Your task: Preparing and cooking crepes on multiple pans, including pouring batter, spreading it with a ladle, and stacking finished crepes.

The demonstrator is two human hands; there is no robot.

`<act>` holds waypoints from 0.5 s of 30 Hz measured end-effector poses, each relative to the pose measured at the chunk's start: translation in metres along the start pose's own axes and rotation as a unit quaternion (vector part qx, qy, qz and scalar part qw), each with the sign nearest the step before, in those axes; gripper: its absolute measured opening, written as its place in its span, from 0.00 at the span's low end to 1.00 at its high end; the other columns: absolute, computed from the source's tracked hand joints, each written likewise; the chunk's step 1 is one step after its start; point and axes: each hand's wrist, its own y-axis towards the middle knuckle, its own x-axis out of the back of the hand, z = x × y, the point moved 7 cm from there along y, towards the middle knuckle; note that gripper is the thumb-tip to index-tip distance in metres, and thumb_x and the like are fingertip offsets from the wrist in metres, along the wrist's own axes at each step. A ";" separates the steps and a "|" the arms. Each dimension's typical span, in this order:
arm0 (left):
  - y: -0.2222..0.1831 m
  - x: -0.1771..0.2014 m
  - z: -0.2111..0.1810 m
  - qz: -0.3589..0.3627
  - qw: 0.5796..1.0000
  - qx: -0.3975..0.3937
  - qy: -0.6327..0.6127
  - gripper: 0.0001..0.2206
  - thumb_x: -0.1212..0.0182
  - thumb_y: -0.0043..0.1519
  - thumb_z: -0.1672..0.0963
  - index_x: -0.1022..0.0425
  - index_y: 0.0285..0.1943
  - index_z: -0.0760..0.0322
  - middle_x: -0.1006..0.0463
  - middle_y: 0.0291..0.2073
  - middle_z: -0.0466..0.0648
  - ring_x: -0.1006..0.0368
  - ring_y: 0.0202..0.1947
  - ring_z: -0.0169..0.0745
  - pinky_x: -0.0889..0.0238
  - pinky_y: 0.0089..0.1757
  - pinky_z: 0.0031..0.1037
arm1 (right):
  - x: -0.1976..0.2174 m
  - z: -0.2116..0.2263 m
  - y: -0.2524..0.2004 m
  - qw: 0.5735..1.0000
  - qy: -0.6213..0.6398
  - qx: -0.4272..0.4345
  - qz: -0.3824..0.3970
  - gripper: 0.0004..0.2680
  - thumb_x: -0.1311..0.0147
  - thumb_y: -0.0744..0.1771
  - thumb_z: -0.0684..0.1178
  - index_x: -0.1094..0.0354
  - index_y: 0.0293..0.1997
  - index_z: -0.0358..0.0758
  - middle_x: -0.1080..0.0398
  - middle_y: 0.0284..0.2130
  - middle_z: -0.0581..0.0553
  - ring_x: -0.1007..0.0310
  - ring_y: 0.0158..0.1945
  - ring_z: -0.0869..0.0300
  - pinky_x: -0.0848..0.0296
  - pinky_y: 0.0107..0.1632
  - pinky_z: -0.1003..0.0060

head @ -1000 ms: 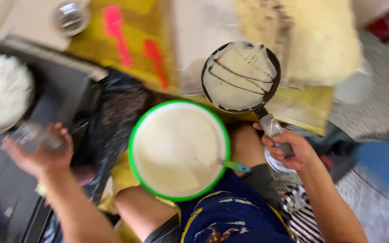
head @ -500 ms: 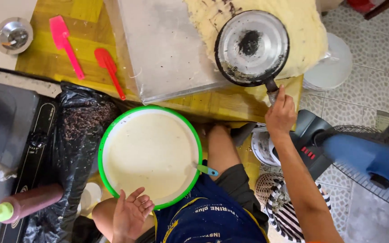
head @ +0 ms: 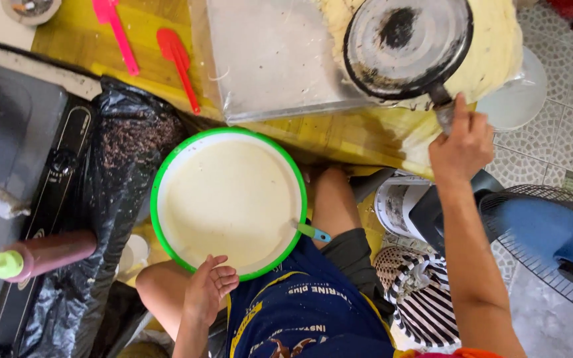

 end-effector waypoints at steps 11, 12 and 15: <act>-0.020 -0.018 0.003 -0.073 0.981 -0.003 0.180 0.19 0.44 0.67 0.54 0.26 0.55 0.79 0.22 0.32 0.62 0.24 0.32 0.53 0.30 0.38 0.33 | 0.051 0.003 0.066 0.998 -0.023 0.051 0.035 0.26 0.37 0.57 0.41 0.20 0.64 0.48 0.32 0.38 0.50 0.30 0.33 0.56 0.32 0.32 0.65; -0.020 -0.019 0.004 -0.073 0.976 -0.003 0.205 0.19 0.41 0.65 0.54 0.25 0.54 0.80 0.21 0.32 0.63 0.24 0.32 0.52 0.29 0.39 0.32 | 0.050 0.001 0.069 0.997 -0.005 0.046 0.053 0.25 0.37 0.58 0.41 0.21 0.64 0.45 0.30 0.38 0.46 0.29 0.32 0.52 0.30 0.33 0.62; -0.030 -0.031 -0.002 -0.069 0.956 0.010 0.284 0.20 0.44 0.66 0.53 0.24 0.55 0.79 0.19 0.33 0.61 0.24 0.33 0.47 0.30 0.38 0.29 | 0.046 0.002 0.077 0.997 -0.021 0.033 0.069 0.26 0.40 0.57 0.40 0.21 0.64 0.45 0.29 0.37 0.46 0.27 0.30 0.51 0.31 0.30 0.61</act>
